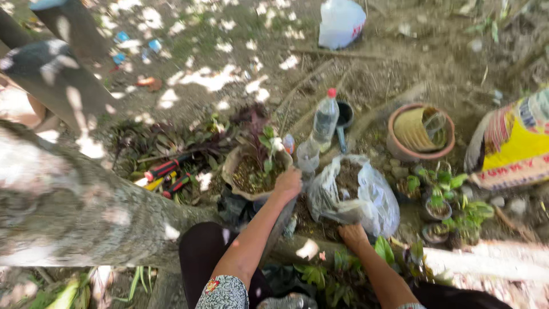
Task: The person puts soil into small plastic pots using a plastic bottle scoop and then plants seedlings into the pots.
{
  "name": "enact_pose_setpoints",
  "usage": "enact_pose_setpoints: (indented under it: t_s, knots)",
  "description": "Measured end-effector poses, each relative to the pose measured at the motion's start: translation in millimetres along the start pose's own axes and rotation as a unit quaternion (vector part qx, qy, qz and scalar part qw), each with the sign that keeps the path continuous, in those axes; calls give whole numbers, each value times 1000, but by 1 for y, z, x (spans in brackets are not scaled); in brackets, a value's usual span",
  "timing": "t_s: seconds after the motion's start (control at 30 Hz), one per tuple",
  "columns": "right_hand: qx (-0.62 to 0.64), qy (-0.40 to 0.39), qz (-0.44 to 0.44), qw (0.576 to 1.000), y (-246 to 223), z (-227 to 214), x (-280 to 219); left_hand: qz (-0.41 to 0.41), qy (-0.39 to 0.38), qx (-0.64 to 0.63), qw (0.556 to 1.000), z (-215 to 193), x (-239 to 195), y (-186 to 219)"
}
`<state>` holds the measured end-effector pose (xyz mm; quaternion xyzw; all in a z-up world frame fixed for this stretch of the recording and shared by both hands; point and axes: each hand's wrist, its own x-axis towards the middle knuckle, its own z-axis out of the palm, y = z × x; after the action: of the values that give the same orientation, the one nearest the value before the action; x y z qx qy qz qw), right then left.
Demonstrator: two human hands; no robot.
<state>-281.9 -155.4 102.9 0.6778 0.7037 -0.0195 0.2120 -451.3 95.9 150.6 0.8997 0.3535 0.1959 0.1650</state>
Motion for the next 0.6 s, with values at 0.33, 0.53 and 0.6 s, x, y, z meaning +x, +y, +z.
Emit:
enact_pose_setpoints:
  t_s: [0.33, 0.53, 0.6]
  knots:
    - [99, 137, 60, 984, 47, 52, 19, -95, -345, -136, 924, 162, -108, 82]
    - [240, 54, 81, 966, 110, 93, 39, -101, -229, -79, 965, 153, -125, 85]
    - [257, 2, 88, 962, 125, 93, 47, -136, -256, -90, 953, 155, -126, 82]
